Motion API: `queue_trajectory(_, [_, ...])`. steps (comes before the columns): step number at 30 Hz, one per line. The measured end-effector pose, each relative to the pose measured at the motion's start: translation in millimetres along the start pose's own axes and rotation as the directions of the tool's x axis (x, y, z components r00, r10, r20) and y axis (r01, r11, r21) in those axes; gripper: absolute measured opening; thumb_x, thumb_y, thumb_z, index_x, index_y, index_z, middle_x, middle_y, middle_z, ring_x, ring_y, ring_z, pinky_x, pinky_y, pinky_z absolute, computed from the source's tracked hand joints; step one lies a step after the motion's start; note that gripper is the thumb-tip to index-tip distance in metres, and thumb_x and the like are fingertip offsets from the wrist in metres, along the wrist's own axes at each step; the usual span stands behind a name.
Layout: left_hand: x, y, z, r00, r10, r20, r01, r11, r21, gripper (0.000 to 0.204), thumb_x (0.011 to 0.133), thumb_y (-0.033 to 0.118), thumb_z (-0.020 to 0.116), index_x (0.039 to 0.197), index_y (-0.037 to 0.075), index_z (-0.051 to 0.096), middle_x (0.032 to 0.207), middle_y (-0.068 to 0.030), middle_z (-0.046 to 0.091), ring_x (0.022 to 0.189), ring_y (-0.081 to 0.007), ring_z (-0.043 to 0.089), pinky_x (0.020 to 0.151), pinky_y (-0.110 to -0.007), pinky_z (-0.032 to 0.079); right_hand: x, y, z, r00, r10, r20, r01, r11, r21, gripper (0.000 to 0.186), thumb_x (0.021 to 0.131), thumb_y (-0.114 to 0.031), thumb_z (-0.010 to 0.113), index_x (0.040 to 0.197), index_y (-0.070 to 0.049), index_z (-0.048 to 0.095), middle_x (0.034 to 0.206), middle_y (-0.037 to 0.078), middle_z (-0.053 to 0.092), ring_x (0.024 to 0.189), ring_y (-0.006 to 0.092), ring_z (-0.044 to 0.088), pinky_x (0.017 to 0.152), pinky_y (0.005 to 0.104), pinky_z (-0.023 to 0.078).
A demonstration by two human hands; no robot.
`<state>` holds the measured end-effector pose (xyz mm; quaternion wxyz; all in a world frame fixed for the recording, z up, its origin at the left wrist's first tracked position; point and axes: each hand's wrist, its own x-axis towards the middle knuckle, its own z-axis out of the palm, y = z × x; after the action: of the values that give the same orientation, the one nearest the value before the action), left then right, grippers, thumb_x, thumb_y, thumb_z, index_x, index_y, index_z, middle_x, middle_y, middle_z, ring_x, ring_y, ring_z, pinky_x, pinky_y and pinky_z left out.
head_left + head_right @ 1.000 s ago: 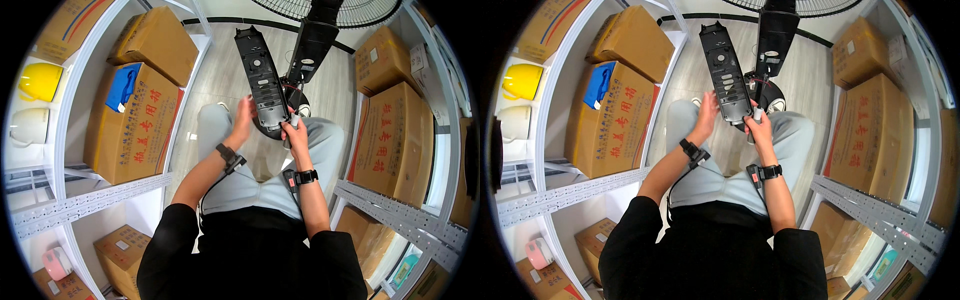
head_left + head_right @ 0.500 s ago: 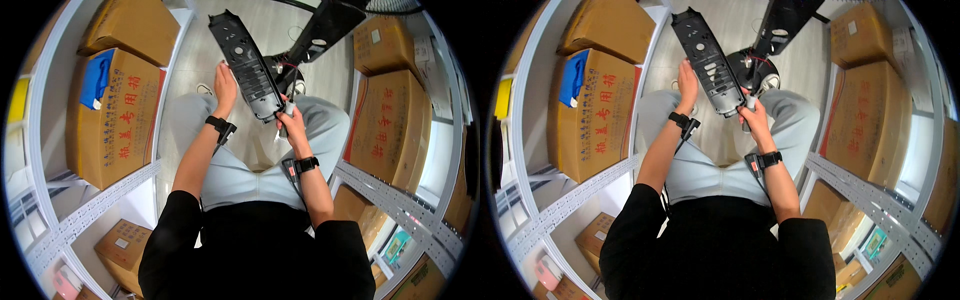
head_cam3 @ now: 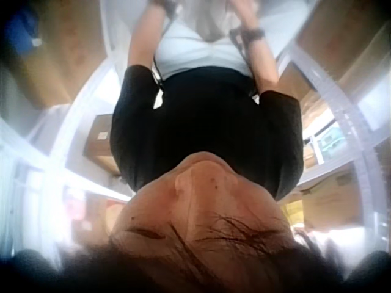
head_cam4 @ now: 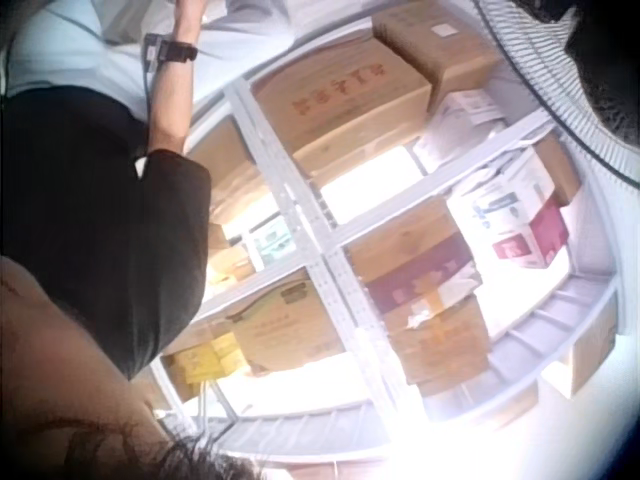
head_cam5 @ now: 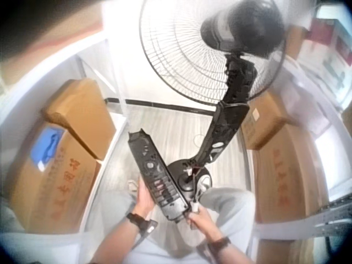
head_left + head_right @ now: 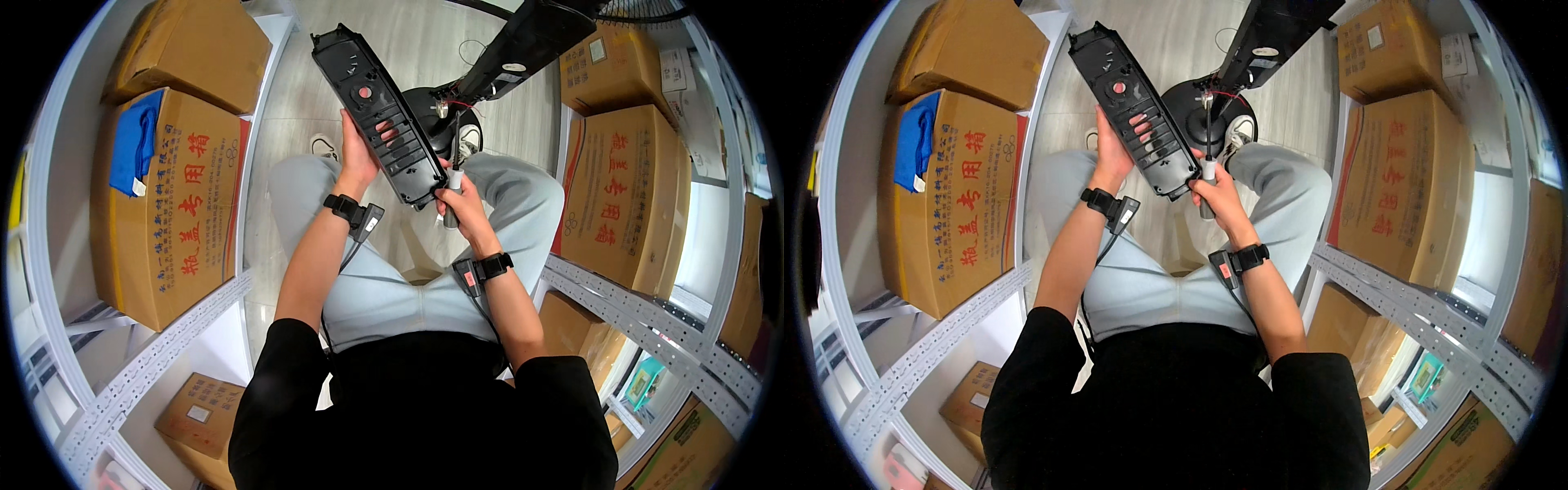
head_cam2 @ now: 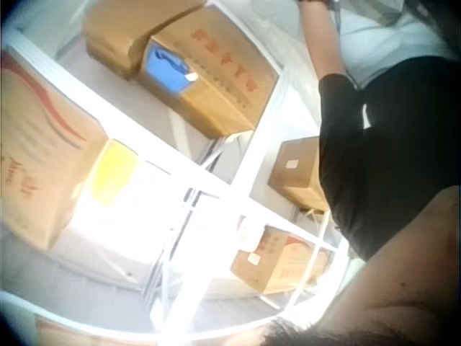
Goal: The person sits on the floor and uses a screwdriver to remove a white circular component from a black plastic housing. They then use a soldering iron to work on the component's wires before reinserting it into the housing and securing it with screws.
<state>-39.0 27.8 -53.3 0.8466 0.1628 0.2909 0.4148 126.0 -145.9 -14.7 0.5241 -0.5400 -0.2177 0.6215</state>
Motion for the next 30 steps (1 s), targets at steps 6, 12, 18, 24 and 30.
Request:
queue_trajectory(6, [-2,3,13,0.995,-0.059,0.086,0.074,0.98,-0.187,0.075,0.093,0.078,0.03,0.105,0.009,0.056,0.077,0.0007,0.045,0.066,-0.0147,0.046,0.058,-0.029,0.042,1,5,0,0.999,0.005,-0.048,-0.009,0.996,-0.09,0.061,0.085,0.004,0.057,0.143,-0.007,0.047,0.073,0.001,0.056,0.059,0.0092,0.054,0.056,0.0246,0.045])
queue_trajectory(12, [-4,13,11,0.997,-0.076,-0.023,0.071,0.984,-0.164,0.076,0.09,0.082,0.032,0.097,0.01,0.055,0.071,0.0017,0.042,0.06,-0.0138,0.044,0.054,-0.029,0.04,0,-5,-4,0.992,-0.053,-0.118,0.014,0.949,-0.314,0.033,0.093,-0.02,0.07,0.122,-0.005,0.064,0.079,-0.001,0.064,0.057,0.0054,0.054,0.052,0.0215,0.044])
queue_trajectory(18, [-5,21,0,0.997,-0.046,-0.057,0.036,0.984,-0.176,0.077,0.089,0.082,0.034,0.102,0.01,0.057,0.069,0.0033,0.042,0.062,-0.0135,0.045,0.054,-0.028,0.04,31,-15,-36,0.965,-0.127,-0.229,-0.009,0.858,-0.514,0.024,0.09,-0.025,0.072,0.102,-0.005,0.068,0.083,0.006,0.072,0.059,0.0084,0.059,0.055,0.025,0.048])
queue_trajectory(24, [-3,24,-4,0.991,-0.046,-0.123,0.026,0.986,-0.164,0.076,0.089,0.081,0.035,0.101,0.01,0.059,0.069,0.0031,0.043,0.062,-0.0132,0.045,0.053,-0.028,0.04,89,-30,-49,0.967,-0.237,-0.098,0.008,0.411,-0.912,0.038,0.082,-0.026,0.073,0.117,-0.012,0.067,0.091,0.018,0.071,0.088,0.034,0.07,0.08,0.0403,0.054])
queue_trajectory(30, [-8,26,-7,0.988,-0.078,-0.13,0.058,0.987,-0.151,0.076,0.09,0.081,0.035,0.104,0.01,0.06,0.071,0.0027,0.045,0.062,-0.0132,0.046,0.054,-0.028,0.04,135,-40,-27,0.971,-0.241,-0.007,0.014,0.086,-0.996,0.064,0.082,-0.018,0.066,0.142,-0.02,0.048,0.111,0.024,0.067,0.099,0.0401,0.067,0.087,0.047,0.054])
